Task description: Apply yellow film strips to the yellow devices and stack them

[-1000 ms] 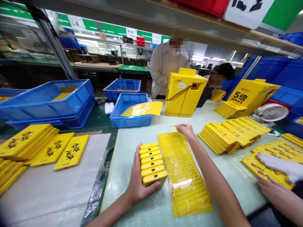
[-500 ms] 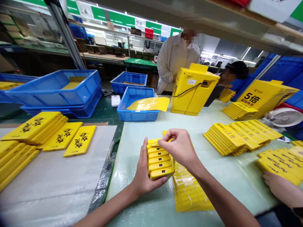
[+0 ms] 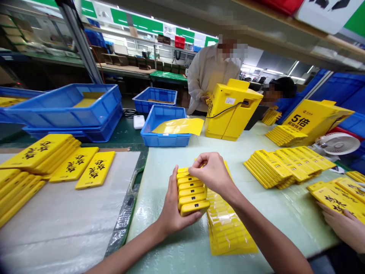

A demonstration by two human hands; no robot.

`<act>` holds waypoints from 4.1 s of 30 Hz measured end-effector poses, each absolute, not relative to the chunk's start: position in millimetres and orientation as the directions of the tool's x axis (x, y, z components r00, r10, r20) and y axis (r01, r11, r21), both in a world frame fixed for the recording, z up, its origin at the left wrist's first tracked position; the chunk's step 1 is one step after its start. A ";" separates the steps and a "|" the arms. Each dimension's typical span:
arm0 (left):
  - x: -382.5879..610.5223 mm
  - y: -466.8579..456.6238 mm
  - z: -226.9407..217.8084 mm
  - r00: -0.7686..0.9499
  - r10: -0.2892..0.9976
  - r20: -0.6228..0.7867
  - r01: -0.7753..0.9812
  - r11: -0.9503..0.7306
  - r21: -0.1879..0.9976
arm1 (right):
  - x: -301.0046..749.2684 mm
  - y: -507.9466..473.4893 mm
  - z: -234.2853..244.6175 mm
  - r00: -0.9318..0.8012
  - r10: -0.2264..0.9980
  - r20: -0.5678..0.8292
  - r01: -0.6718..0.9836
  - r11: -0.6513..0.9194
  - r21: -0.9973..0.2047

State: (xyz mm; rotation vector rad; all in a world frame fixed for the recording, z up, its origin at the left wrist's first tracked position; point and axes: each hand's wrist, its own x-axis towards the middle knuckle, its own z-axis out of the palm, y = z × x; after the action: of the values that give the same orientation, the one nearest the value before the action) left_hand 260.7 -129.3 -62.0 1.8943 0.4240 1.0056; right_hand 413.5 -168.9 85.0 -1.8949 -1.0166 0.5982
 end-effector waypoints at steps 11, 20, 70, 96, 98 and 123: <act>260.0 -129.9 -62.9 0.609 0.633 0.478 -0.097 -0.538 0.837 | 415.9 -167.1 81.5 0.537 0.844 0.015 0.467 -0.283 -0.838; 260.1 -128.7 -62.7 0.617 0.620 0.484 -0.115 -0.538 0.835 | 429.5 -160.7 91.8 0.419 0.906 0.056 0.729 -0.300 -0.615; 260.3 -127.5 -64.0 0.614 0.600 0.512 -0.085 -0.596 0.799 | 390.0 -190.2 76.2 0.656 0.747 0.103 0.319 -0.152 -0.936; 260.2 -129.0 -64.5 0.611 0.617 0.496 -0.085 -0.571 0.816 | 397.9 -187.1 75.9 0.598 0.796 0.091 0.465 -0.252 -0.849; 260.1 -128.5 -64.1 0.612 0.611 0.502 -0.076 -0.586 0.807 | 405.9 -185.5 76.2 0.566 0.819 0.090 0.592 -0.328 -0.737; 258.7 -124.0 -59.7 0.611 0.616 0.497 -0.072 -0.582 0.810 | 541.6 -122.5 -31.2 0.837 0.538 -0.105 0.506 -0.832 -0.230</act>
State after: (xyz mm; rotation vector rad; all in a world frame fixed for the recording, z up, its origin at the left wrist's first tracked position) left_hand 258.7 -124.0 -59.7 1.9799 0.4300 1.0162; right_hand 541.6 -122.5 -31.2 -2.8234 -0.8102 0.2447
